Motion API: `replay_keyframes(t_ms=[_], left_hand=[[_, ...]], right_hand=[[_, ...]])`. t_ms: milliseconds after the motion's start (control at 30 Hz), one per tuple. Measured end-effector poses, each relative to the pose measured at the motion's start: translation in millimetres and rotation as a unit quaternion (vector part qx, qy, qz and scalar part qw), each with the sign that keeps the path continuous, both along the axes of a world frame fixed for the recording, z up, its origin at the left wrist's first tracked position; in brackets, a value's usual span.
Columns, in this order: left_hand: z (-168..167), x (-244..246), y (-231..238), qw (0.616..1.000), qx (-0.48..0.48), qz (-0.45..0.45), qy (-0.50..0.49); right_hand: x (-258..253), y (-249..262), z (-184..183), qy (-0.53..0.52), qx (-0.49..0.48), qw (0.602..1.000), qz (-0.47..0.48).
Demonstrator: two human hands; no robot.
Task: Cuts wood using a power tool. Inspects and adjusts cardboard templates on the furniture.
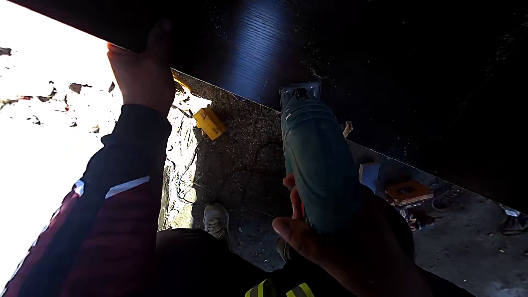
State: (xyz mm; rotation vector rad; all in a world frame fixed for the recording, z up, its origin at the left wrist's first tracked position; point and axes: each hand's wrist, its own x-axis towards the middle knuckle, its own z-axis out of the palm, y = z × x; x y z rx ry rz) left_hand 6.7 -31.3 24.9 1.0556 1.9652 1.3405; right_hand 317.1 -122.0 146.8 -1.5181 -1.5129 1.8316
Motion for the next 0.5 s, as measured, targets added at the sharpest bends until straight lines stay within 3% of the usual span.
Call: replay_keyframes(t_ms=[100,200,267,300,367,433,500], left_hand=[[8.9,-3.6,4.5,0.991,-0.111,-0.006,0.076],[-13.6,-36.3,-5.1,0.917,-0.274,-0.105,0.271],[-21.1,-44.8,-21.4,0.884,-0.346,-0.143,0.280],[-9.3,-36.9,-16.3,0.887,-0.340,-0.123,0.286],[16.7,-7.1,-6.5,0.937,-0.271,-0.044,0.215],[19.9,4.5,-3.5,0.987,-0.146,0.002,0.069],[15.2,5.2,-1.2,0.997,-0.078,0.002,0.027]], right_hand=[[5.3,-2.1,-6.5,0.028,0.015,0.999,0.004],[9.1,1.6,-1.4,0.031,0.001,0.999,0.009],[11.6,-1.4,-0.7,0.028,0.003,0.999,0.018],[11.3,-1.4,-2.8,0.032,0.011,0.999,0.014],[10.9,-1.7,-4.7,0.032,0.016,0.999,0.010],[8.6,-2.9,-5.6,0.029,0.013,0.999,0.011],[5.7,-5.1,-5.9,0.028,-0.002,1.000,0.003]])
